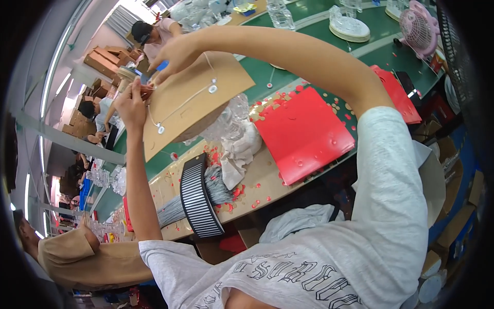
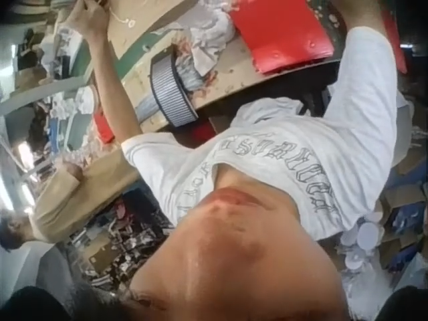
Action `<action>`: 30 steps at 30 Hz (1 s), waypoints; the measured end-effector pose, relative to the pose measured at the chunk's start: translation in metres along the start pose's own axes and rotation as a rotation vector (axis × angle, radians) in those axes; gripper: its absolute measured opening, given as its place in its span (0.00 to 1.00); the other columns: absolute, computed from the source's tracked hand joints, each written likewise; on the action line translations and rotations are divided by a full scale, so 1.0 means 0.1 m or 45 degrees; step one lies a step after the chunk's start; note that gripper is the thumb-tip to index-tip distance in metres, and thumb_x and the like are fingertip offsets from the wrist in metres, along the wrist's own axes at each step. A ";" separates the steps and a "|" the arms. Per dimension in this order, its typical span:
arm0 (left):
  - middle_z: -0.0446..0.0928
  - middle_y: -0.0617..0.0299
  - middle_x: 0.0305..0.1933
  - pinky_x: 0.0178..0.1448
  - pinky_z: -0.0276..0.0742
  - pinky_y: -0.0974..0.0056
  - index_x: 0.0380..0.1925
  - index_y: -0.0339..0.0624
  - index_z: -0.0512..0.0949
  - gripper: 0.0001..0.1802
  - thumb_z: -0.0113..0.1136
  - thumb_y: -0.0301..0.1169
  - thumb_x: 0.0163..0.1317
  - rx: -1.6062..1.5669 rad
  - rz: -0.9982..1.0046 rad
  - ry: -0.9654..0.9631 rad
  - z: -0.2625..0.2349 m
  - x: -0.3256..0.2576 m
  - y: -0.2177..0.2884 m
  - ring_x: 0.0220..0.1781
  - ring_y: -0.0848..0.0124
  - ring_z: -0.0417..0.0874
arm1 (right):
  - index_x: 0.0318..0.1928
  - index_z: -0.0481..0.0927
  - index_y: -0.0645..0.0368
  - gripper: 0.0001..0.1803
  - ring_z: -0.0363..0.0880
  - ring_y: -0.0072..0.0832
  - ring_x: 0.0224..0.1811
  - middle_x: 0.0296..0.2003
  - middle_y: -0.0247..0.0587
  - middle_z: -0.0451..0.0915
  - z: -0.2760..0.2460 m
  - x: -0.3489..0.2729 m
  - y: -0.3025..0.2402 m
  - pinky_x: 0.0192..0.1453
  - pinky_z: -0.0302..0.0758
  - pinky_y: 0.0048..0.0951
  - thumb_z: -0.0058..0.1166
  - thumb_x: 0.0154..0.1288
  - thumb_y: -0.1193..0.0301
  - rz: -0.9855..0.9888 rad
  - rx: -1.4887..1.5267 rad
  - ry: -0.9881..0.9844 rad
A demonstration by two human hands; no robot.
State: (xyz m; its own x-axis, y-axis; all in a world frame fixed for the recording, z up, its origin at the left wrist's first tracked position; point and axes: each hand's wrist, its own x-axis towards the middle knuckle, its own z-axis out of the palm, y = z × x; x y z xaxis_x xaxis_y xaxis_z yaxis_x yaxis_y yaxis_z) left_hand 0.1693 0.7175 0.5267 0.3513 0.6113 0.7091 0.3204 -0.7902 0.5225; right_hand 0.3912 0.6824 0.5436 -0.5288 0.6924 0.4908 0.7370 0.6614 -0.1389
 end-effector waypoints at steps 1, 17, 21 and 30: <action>0.81 0.55 0.22 0.32 0.78 0.67 0.23 0.27 0.79 0.22 0.52 0.33 0.72 0.008 0.008 0.021 0.02 -0.02 0.02 0.26 0.71 0.84 | 0.66 0.70 0.51 0.34 0.70 0.44 0.64 0.62 0.49 0.73 0.07 0.09 0.01 0.69 0.64 0.38 0.48 0.68 0.45 -0.001 0.087 -0.141; 0.84 0.55 0.41 0.50 0.76 0.68 0.46 0.36 0.81 0.16 0.63 0.35 0.62 0.431 -0.260 -0.275 -0.19 -0.07 0.09 0.43 0.71 0.83 | 0.48 0.84 0.60 0.35 0.82 0.46 0.49 0.46 0.54 0.82 0.02 -0.01 -0.40 0.53 0.77 0.45 0.38 0.68 0.42 0.585 -0.557 -0.243; 0.84 0.57 0.34 0.44 0.78 0.68 0.42 0.36 0.83 0.13 0.65 0.30 0.58 0.306 -0.084 -0.135 -0.05 -0.19 0.05 0.34 0.72 0.83 | 0.46 0.84 0.63 0.32 0.80 0.45 0.51 0.49 0.55 0.78 0.02 -0.14 -0.58 0.57 0.75 0.42 0.42 0.68 0.46 0.641 -0.699 -0.130; 0.84 0.60 0.31 0.41 0.76 0.71 0.38 0.34 0.83 0.10 0.65 0.27 0.58 0.166 -0.162 -0.303 -0.03 -0.04 0.07 0.31 0.77 0.81 | 0.45 0.86 0.55 0.14 0.81 0.38 0.37 0.34 0.48 0.82 0.15 -0.01 0.09 0.45 0.76 0.34 0.58 0.58 0.74 -0.064 0.016 0.297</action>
State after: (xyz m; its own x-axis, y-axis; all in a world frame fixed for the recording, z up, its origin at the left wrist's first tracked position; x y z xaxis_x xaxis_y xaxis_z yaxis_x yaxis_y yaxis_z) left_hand 0.1673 0.7093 0.5293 0.4924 0.7103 0.5030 0.4800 -0.7037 0.5238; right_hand 0.3917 0.6916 0.5288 -0.4520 0.5740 0.6828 0.7063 0.6978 -0.1191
